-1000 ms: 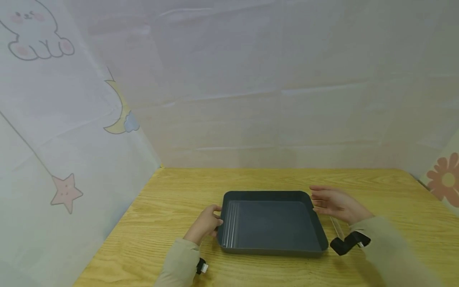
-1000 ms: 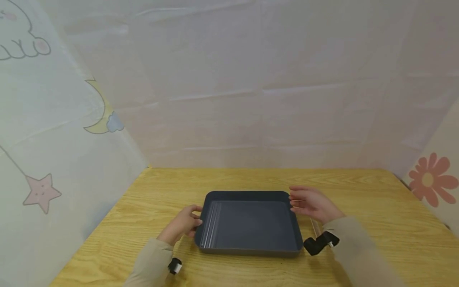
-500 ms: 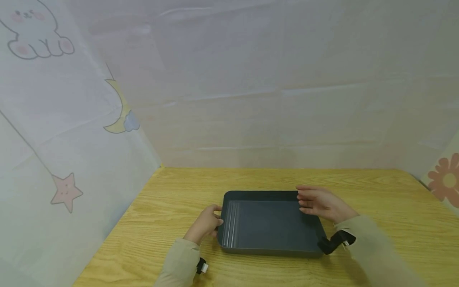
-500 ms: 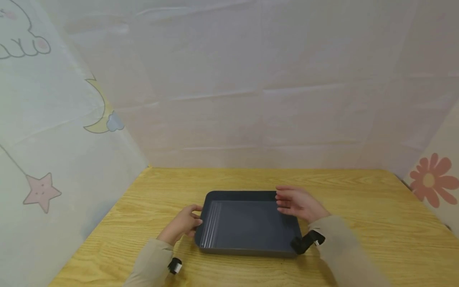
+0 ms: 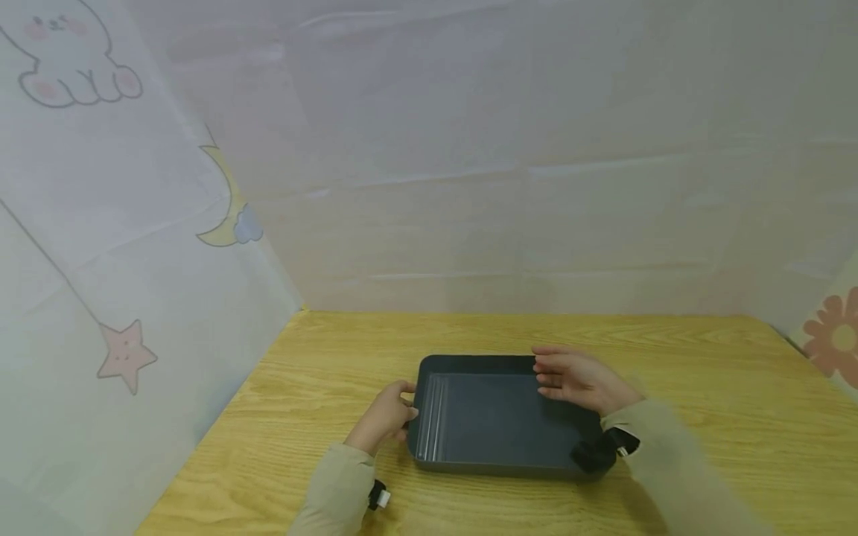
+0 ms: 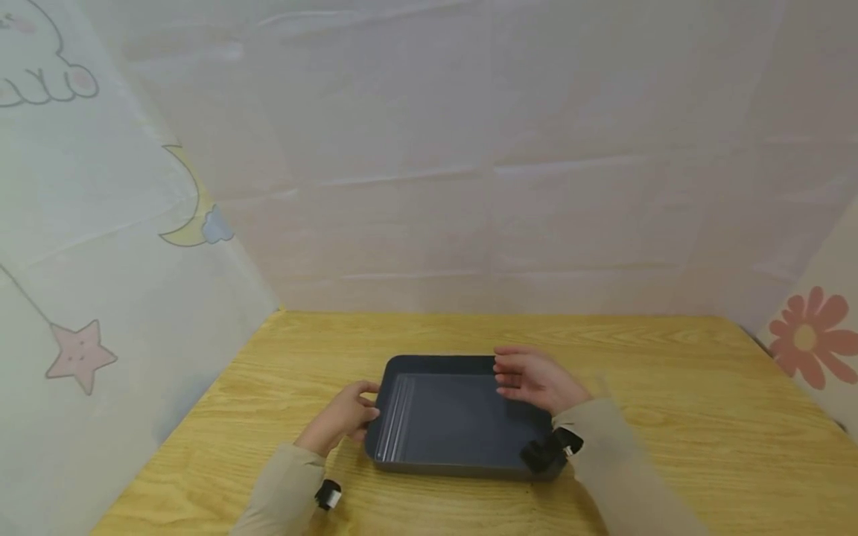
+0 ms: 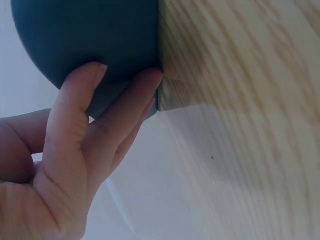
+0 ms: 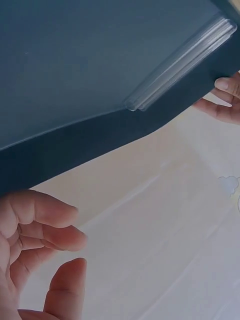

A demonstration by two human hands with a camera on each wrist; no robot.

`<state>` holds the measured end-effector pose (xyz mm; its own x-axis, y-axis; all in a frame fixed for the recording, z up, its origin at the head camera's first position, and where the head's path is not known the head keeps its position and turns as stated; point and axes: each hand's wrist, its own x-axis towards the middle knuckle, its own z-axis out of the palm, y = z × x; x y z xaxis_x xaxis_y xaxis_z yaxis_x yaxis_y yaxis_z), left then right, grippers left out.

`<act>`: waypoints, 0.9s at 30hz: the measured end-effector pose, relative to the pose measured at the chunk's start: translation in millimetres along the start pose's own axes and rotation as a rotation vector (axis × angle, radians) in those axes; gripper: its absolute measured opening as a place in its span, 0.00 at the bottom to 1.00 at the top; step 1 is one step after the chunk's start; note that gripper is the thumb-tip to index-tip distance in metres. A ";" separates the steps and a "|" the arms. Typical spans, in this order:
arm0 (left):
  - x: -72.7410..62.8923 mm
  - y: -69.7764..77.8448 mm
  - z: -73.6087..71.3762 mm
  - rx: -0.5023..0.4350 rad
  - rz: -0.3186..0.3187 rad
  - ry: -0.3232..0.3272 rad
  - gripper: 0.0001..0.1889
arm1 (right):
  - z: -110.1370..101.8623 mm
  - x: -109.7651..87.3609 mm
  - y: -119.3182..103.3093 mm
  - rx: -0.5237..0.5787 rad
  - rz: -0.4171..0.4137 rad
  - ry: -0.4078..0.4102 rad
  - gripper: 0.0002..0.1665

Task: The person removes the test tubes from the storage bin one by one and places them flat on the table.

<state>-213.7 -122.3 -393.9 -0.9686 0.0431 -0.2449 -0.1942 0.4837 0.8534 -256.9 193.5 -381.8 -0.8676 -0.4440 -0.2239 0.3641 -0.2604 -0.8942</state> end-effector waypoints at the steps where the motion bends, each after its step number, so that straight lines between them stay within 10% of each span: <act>1: 0.1 0.0 -0.1 -0.002 -0.001 0.000 0.23 | 1.8 1.7 1.3 0.001 -0.001 -0.002 0.23; 27: 0.7 1.6 0.8 0.012 -0.014 0.009 0.23 | 29.7 22.1 20.3 -0.012 0.069 -0.036 0.34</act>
<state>-214.6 -120.8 -393.1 -0.9670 0.0285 -0.2530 -0.2064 0.4943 0.8444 -258.6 153.0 -393.4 -0.8279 -0.4909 -0.2712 0.4182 -0.2183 -0.8817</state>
